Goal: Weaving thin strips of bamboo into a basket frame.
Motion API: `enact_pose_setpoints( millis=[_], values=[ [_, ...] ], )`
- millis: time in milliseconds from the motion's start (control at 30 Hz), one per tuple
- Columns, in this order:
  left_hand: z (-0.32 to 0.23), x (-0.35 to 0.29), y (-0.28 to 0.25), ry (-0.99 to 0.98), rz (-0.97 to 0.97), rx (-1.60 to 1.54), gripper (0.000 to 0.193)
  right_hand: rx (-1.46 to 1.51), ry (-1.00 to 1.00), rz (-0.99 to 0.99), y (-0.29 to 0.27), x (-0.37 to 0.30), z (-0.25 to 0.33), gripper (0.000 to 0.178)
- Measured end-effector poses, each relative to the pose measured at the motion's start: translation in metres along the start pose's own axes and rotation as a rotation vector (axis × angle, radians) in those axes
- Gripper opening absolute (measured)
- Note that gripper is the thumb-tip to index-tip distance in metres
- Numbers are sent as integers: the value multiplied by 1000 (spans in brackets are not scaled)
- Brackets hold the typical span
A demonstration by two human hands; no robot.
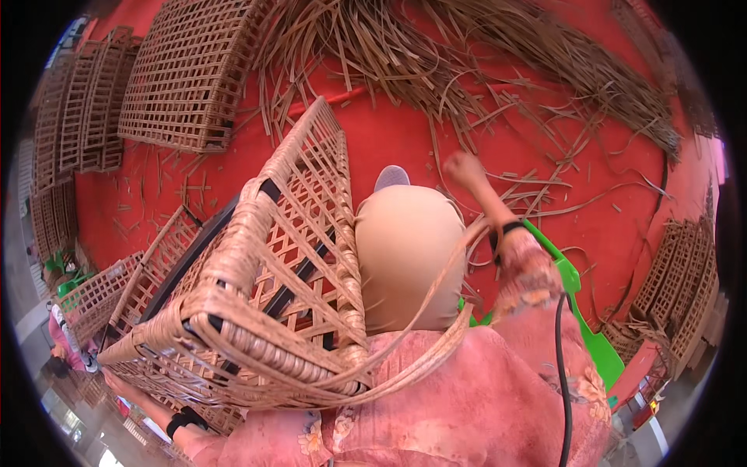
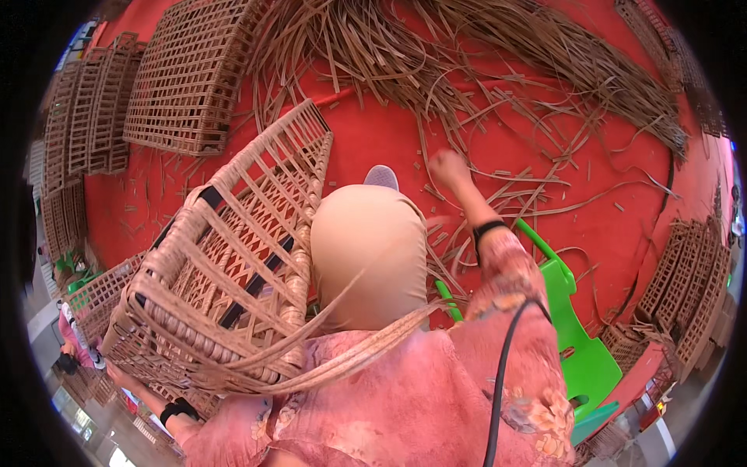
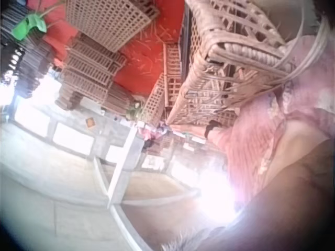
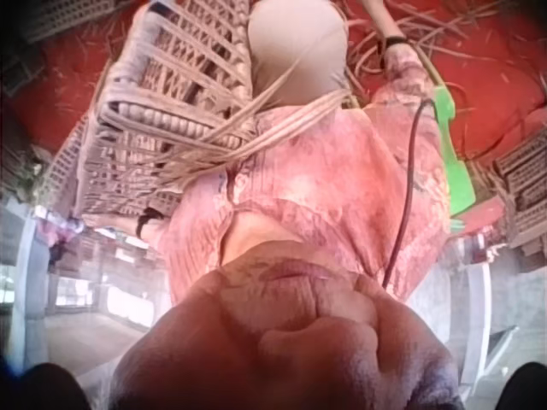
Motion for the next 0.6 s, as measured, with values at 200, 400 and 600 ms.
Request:
enact_pose_setpoints(
  millis=[200, 400, 600],
  values=[
    [42, 24, 19, 72, 52, 70, 52, -465, 191, -353, -10, 68, -2, 32],
    [60, 31, 16, 526, -66, 365, 51, 1073, 194, -222, -41, 55, 41, 20],
    [5, -1, 22, 110, -52, 47, 49, 1764, -143, -115, -196, 9, 150, 16]
  ],
)
Point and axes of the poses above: each hand's wrist, its own x-axis towards the middle knuckle, its own y-axis out of the palm, z = x × y, the point moved 6 cm from there along x, towards the middle knuckle, and after that the axes turned 9 degrees about x, right-handed, at the moved point
